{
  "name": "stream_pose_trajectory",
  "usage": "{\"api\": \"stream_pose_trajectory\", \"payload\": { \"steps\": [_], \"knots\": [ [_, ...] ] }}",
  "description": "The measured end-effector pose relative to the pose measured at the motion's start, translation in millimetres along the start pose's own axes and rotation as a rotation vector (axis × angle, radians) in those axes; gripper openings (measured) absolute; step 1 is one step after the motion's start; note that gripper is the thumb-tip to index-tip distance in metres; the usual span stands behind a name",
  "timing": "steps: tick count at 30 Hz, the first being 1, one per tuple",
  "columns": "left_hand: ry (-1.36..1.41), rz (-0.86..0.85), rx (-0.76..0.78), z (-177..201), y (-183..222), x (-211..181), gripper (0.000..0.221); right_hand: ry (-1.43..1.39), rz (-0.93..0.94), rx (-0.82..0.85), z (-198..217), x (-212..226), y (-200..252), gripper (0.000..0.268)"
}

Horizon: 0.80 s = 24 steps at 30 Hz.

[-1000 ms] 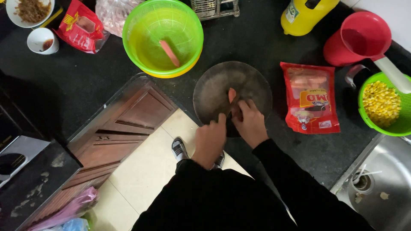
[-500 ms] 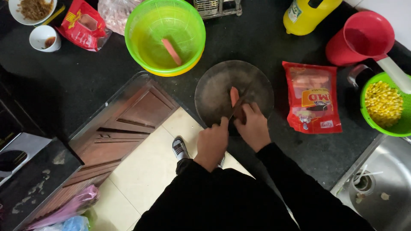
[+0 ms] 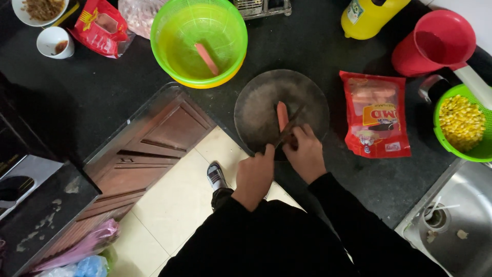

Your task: Frying bread rolls in a pan and slicing sausages on a cutting board

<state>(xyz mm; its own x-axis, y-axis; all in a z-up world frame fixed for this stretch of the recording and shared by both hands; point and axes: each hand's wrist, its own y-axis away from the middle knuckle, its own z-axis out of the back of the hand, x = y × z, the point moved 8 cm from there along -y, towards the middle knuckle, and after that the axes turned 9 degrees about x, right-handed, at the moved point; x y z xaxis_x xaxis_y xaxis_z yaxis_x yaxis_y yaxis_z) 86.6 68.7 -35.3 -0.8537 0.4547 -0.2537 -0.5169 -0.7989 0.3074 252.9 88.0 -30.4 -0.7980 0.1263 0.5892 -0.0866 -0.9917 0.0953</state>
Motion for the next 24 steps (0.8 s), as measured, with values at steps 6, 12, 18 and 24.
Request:
{"api": "stream_pose_trajectory", "payload": {
  "steps": [6, 12, 18, 24],
  "knots": [
    [-0.026, -0.028, -0.153, 23, 21, -9, 0.039, 0.033, 0.003, -0.034, 10, 12, 5, 0.026],
    [-0.103, -0.034, -0.145, 6, 30, -8, 0.041, -0.006, -0.013, -0.081, 18, 16, 6, 0.020],
    [-0.066, -0.055, -0.157, 15, 22, -11, 0.044, -0.023, -0.011, -0.086, 13, 8, 7, 0.016],
    [0.035, -0.068, -0.178, 46, 40, 6, 0.045, 0.030, -0.073, -0.075, 20, 26, -14, 0.028]
  ]
}}
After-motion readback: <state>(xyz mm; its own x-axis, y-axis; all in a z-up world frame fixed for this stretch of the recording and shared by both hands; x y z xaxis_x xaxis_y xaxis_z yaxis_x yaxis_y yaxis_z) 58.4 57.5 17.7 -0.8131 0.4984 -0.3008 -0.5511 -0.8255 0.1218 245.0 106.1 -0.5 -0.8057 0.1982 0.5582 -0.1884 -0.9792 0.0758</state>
